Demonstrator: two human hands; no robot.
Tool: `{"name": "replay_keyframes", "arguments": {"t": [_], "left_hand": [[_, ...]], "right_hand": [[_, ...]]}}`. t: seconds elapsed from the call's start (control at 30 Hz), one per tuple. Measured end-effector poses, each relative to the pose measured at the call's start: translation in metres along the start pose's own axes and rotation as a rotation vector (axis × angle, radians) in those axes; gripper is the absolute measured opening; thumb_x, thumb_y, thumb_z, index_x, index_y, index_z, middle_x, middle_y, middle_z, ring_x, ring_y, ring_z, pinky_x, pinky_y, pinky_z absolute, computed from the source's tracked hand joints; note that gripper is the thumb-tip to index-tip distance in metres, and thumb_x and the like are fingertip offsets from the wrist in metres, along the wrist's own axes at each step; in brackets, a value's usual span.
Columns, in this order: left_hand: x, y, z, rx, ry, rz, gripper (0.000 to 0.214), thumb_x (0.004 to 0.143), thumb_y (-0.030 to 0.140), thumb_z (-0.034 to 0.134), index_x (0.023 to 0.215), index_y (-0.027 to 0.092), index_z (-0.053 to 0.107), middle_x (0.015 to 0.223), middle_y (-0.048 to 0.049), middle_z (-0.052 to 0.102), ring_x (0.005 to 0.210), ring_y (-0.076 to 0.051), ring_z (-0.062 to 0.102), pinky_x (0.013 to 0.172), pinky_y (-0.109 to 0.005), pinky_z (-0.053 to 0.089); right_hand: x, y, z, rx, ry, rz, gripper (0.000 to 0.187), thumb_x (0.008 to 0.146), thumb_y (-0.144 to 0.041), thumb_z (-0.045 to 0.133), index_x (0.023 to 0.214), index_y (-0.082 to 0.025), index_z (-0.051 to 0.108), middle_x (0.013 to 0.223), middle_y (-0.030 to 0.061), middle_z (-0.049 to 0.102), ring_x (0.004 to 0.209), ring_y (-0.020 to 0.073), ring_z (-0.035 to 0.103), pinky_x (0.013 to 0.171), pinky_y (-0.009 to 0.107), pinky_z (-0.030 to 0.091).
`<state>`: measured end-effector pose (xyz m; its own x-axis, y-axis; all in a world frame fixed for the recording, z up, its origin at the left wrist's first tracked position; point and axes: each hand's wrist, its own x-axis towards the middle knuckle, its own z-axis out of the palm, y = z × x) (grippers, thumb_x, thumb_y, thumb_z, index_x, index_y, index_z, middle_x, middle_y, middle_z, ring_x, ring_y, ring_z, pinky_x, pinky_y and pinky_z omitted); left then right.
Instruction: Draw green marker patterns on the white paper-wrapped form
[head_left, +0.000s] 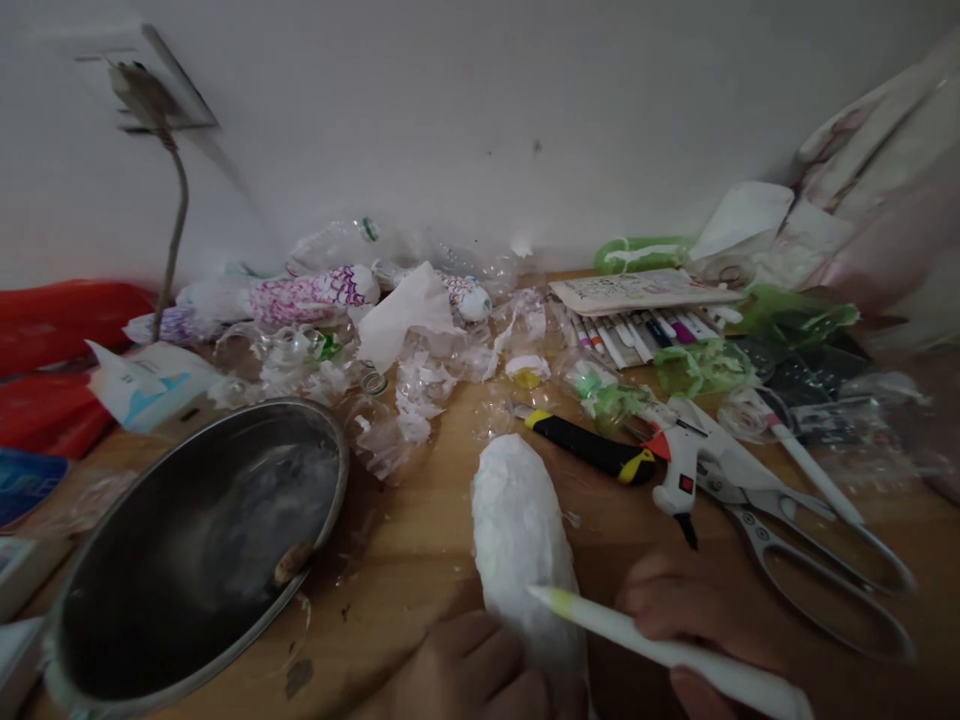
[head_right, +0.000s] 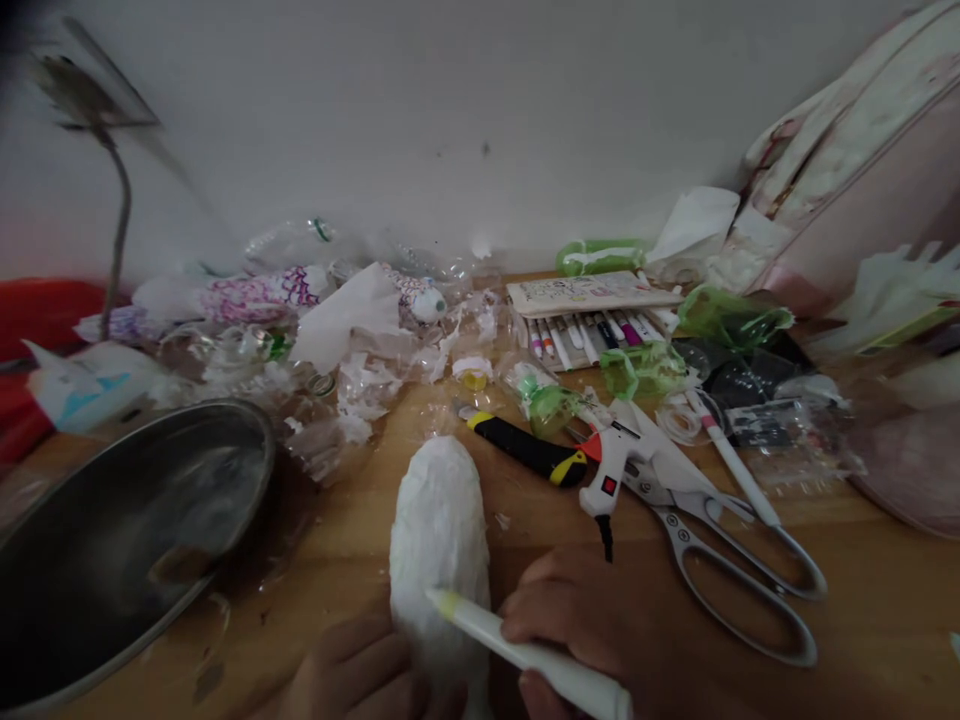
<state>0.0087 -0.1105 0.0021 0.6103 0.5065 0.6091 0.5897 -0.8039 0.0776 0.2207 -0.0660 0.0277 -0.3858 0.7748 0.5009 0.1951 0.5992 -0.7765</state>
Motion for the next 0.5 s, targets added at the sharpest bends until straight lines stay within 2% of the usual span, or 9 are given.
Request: {"name": "replay_keyframes", "arguments": {"t": [0.1, 0.23, 0.43, 0.5], "left_hand": [[0.001, -0.001, -0.001, 0.017, -0.033, 0.022, 0.008, 0.08, 0.018, 0.067, 0.077, 0.021, 0.06, 0.047, 0.0102, 0.046, 0.04, -0.009, 0.036, 0.036, -0.029, 0.023], [0.003, -0.002, -0.003, -0.001, -0.05, 0.013, 0.007, 0.083, 0.02, 0.065, 0.078, 0.02, 0.059, 0.048, 0.0102, 0.046, 0.04, -0.008, 0.036, 0.036, -0.028, 0.025], [0.007, 0.0, -0.005, -0.023, -0.062, -0.008, 0.008, 0.082, 0.022, 0.066, 0.078, 0.021, 0.059, 0.047, 0.0107, 0.046, 0.039, -0.008, 0.037, 0.036, -0.027, 0.027], [0.004, 0.003, -0.004, -0.013, -0.091, -0.065, 0.012, 0.082, 0.025, 0.066, 0.074, 0.022, 0.057, 0.047, 0.0099, 0.047, 0.039, -0.008, 0.039, 0.036, -0.028, 0.027]], "right_hand": [[0.004, 0.002, -0.012, -0.06, -0.091, -0.031, 0.008, 0.091, -0.027, 0.051, 0.093, -0.023, 0.058, 0.073, 0.0035, 0.069, 0.07, 0.0177, 0.068, 0.061, 0.027, 0.055], [0.011, -0.004, -0.017, -0.152, 0.024, -0.032, 0.02, 0.094, -0.034, 0.049, 0.084, -0.022, 0.06, 0.066, 0.0035, 0.069, 0.064, 0.0167, 0.069, 0.054, 0.023, 0.055], [0.015, -0.001, -0.012, -0.078, 0.021, -0.006, 0.024, 0.093, -0.037, 0.048, 0.078, -0.022, 0.06, 0.06, 0.0016, 0.066, 0.055, 0.0158, 0.066, 0.05, 0.025, 0.054], [0.016, 0.002, -0.015, -0.057, 0.036, 0.034, 0.021, 0.093, -0.035, 0.05, 0.08, -0.022, 0.061, 0.063, 0.0022, 0.066, 0.058, 0.017, 0.066, 0.052, 0.027, 0.055]]}}
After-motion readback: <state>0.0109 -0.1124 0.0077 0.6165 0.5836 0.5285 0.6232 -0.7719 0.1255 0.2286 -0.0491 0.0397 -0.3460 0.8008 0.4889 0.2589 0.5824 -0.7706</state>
